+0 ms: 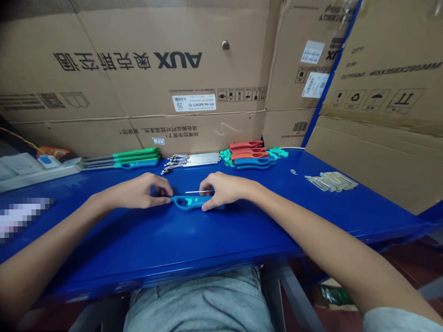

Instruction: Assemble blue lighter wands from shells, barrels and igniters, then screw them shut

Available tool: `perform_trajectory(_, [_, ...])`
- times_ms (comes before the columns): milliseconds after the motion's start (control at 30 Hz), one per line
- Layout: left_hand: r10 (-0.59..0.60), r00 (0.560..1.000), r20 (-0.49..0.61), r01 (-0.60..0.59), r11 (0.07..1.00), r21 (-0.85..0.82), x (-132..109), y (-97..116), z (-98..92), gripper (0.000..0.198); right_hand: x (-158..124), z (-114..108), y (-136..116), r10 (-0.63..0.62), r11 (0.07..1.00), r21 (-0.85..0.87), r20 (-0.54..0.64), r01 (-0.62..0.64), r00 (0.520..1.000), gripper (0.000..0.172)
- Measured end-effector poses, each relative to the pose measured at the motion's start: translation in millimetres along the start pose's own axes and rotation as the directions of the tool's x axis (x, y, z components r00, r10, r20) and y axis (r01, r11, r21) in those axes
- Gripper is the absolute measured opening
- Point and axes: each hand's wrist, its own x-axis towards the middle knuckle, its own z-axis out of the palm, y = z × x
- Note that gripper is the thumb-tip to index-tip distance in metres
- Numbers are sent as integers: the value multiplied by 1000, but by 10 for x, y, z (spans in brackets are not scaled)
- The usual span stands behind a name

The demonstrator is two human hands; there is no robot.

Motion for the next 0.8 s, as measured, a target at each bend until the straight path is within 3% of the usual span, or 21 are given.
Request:
perform_trajectory(233, [3, 1000, 13, -2, 995, -95, 35, -28, 19, 21, 11, -17, -72, 73, 997, -22, 52, -72, 996, 23])
perform_trajectory(500, [-41, 999, 31, 45, 985, -167, 72, -31, 28, 22, 40, -38, -121, 119, 993, -28, 76, -117, 990, 22])
perform_trajectory(800, [-49, 998, 44, 55, 987, -148, 44, -29, 39, 33, 40, 38, -39, 64, 998, 5, -17, -63, 998, 20])
